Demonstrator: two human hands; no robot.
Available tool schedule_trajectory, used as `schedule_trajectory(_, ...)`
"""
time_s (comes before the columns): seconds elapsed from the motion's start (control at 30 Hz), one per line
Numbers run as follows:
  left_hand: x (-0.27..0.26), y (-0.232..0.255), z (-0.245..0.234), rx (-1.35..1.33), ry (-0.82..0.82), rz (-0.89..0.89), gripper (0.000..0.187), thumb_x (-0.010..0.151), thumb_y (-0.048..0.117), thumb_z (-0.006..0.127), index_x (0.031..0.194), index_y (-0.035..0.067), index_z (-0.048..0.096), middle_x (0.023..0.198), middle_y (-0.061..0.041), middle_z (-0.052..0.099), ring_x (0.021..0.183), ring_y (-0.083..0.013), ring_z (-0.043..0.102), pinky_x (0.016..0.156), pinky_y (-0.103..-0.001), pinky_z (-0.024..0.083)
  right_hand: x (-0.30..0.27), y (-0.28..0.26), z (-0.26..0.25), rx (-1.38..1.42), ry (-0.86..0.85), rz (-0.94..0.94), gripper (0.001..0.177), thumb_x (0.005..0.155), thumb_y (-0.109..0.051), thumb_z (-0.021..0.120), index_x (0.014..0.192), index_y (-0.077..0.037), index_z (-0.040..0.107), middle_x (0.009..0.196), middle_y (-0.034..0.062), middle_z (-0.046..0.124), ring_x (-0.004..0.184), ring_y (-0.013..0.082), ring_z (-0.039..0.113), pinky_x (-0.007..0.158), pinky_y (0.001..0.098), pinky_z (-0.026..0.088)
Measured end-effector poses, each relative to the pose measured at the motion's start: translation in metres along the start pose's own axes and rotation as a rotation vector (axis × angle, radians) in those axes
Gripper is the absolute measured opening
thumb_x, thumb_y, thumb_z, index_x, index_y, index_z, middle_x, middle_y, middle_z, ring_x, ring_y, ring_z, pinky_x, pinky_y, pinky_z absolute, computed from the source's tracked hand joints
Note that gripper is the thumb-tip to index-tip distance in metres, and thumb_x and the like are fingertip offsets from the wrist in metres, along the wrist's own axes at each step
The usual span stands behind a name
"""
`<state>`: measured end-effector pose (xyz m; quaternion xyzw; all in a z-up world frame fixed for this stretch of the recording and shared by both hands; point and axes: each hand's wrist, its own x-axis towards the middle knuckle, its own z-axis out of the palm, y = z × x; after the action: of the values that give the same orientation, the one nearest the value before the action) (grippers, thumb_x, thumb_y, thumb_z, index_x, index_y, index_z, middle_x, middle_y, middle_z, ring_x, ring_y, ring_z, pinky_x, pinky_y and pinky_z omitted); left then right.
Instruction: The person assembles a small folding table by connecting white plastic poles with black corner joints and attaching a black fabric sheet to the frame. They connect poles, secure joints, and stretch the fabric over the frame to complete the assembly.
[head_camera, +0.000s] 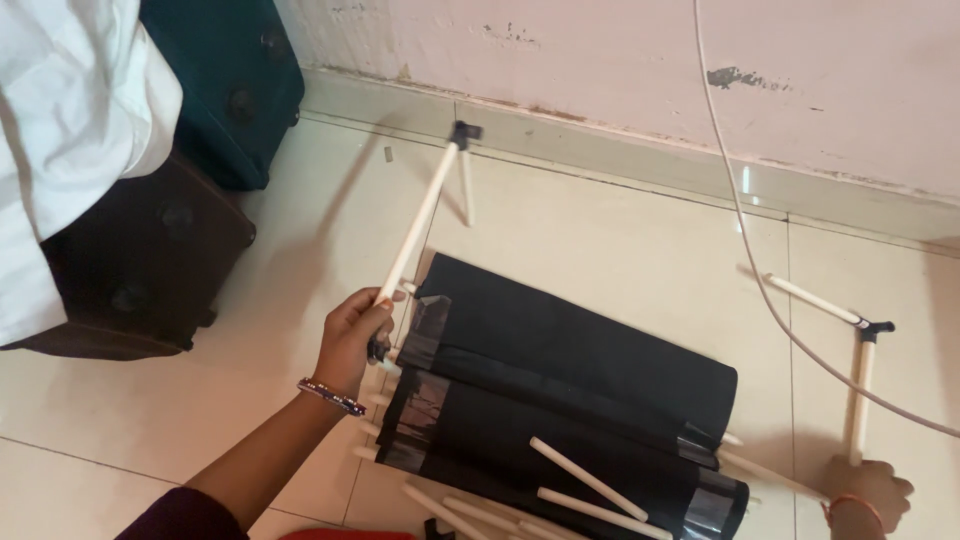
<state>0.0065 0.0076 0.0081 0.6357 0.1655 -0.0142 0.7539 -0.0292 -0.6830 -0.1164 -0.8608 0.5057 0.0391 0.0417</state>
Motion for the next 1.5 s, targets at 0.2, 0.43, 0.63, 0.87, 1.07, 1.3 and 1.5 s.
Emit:
schedule_trajectory(0.2,0.011,-0.001,-0.001,0.035,0.003,0.008,0.029,0.095,0.013,0.061,0.122,0.005,0.071,0.07,0.003,0.051,0.06,-0.0056,0.047,0.05,-0.023,0.042,0.018,-0.019,-0.008,-0.075,-0.082,-0.054,0.061,0.097,-0.032,0.064,0.139,0.01,0.053,0.123,0.0324,0.067,0.109,0.0484,0.068,0.088,0.0573,0.055)
schedule_trajectory(0.43,0.018,-0.021,-0.009,0.102,-0.103,0.011,0.027,0.099,0.016,0.057,0.12,0.005,0.069,0.072,0.001,0.055,0.068,-0.009,0.053,0.066,-0.027,0.046,0.072,-0.068,-0.048,-0.128,0.238,-0.395,0.069,0.097,-0.027,0.06,0.155,0.005,0.04,0.107,0.032,0.071,0.09,0.0467,0.072,0.078,0.057,0.053)
schedule_trajectory(0.63,0.018,-0.03,-0.013,0.144,-0.158,0.024,0.025,0.103,0.019,0.053,0.114,0.004,0.069,0.071,-0.001,0.057,0.068,-0.0101,0.056,0.068,-0.026,0.048,0.086,-0.075,-0.069,0.174,-0.025,-0.252,0.044,0.099,-0.022,0.059,0.136,0.002,0.057,0.093,0.0294,0.071,0.07,0.0413,0.071,0.061,0.0531,0.055)
schedule_trajectory(0.87,0.014,-0.029,-0.021,0.148,-0.061,0.018,0.027,0.1,0.02,0.056,0.113,0.003,0.072,0.068,0.002,0.053,0.063,-0.0084,0.052,0.059,-0.025,0.048,0.04,-0.035,-0.043,-0.09,-0.177,-0.194,0.033,0.1,-0.025,0.057,0.12,-0.006,0.075,0.08,0.0212,0.076,0.06,0.0341,0.072,0.057,0.0485,0.058)
schedule_trajectory(1.07,0.017,-0.016,-0.021,0.129,0.076,0.093,0.024,0.099,0.02,0.061,0.11,0.002,0.074,0.067,0.005,0.046,0.06,-0.0053,0.041,0.053,-0.023,0.034,0.01,-0.037,-0.009,-0.199,0.124,-0.162,0.052,0.089,-0.035,0.068,0.133,-0.008,0.065,0.131,0.0265,0.059,0.114,0.0455,0.059,0.087,0.0634,0.045)
schedule_trajectory(1.3,0.029,-0.018,-0.014,0.174,0.116,0.106,0.022,0.099,0.021,0.063,0.102,0.002,0.072,0.064,0.005,0.046,0.058,-0.0061,0.04,0.052,-0.024,0.034,-0.05,-0.14,0.048,0.134,0.325,-0.964,0.05,0.095,-0.042,0.068,0.135,-0.013,0.065,0.122,0.0131,0.068,0.104,0.0349,0.067,0.09,0.0506,0.053)
schedule_trajectory(1.5,0.029,-0.023,-0.018,0.232,0.064,0.135,0.023,0.101,0.02,0.057,0.107,0.004,0.073,0.064,0.005,0.044,0.059,-0.0065,0.04,0.053,-0.024,0.035,-0.152,-0.233,0.035,-0.167,0.007,-1.225,0.084,0.075,-0.073,0.07,0.136,-0.016,0.059,0.133,0.0102,0.057,0.123,0.031,0.056,0.1,0.0554,0.043)
